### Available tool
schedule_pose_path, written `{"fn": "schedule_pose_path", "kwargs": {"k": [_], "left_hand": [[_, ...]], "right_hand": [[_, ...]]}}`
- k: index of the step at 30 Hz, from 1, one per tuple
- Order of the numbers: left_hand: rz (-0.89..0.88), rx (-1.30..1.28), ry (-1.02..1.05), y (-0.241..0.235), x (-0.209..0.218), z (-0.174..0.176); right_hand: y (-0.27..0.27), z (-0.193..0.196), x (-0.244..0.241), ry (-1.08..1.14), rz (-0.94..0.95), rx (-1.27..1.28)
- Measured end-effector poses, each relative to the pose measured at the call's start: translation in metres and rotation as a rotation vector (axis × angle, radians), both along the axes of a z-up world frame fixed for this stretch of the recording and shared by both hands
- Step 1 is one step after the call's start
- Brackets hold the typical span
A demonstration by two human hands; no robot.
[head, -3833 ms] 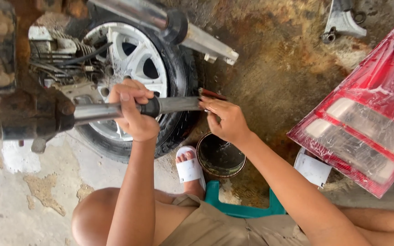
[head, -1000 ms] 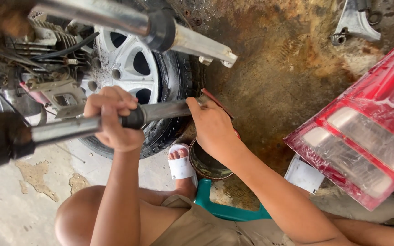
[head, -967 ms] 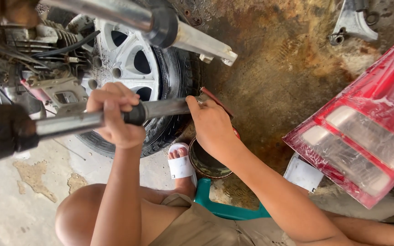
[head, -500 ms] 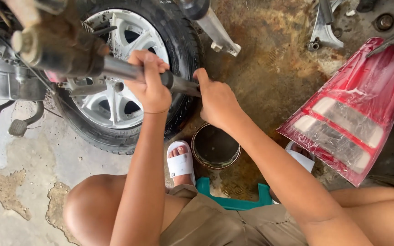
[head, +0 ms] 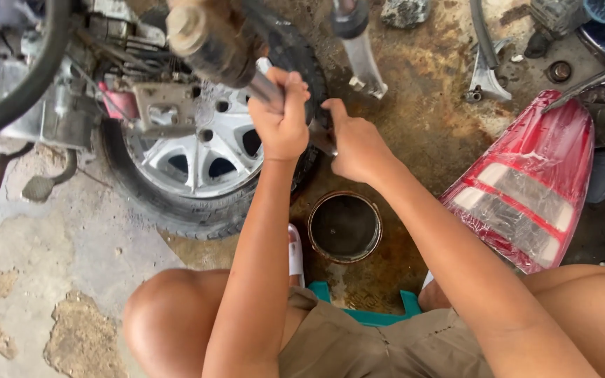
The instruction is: The person sands a metal motorcycle fork with sandpaper and a liquid from a container while the fork remains attached to the vehicle.
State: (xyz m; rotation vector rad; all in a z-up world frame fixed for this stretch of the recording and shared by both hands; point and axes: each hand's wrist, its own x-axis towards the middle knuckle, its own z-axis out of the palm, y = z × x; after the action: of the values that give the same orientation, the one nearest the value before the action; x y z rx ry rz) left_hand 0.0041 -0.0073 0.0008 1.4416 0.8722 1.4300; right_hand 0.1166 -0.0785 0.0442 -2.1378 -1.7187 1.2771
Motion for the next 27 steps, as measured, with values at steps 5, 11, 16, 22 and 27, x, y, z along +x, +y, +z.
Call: {"fn": "schedule_pose_path", "kwargs": {"k": [5, 11, 16, 22, 27], "left_hand": [[-0.062, -0.001, -0.043, 0.0, 0.001, 0.01], [-0.055, 0.021, -0.085, -0.003, 0.0, 0.009], [-0.037, -0.007, -0.038, -0.007, -0.009, 0.011], [-0.023, -0.022, -0.054, -0.003, 0.002, 0.01], [-0.003, 0.113, -0.144, 0.002, 0.003, -0.007]], "right_hand": [[0.004, 0.003, 0.001, -0.124, 0.094, -0.094], [0.0, -0.006, -0.007, -0.141, 0.072, -0.152], [-0.006, -0.023, -0.009, -0.065, 0.048, -0.007], [-0.004, -0.004, -0.005, -0.017, 0.083, -0.04], [-0.017, 0.012, -0.008, -0.042, 0.078, -0.034]]}}
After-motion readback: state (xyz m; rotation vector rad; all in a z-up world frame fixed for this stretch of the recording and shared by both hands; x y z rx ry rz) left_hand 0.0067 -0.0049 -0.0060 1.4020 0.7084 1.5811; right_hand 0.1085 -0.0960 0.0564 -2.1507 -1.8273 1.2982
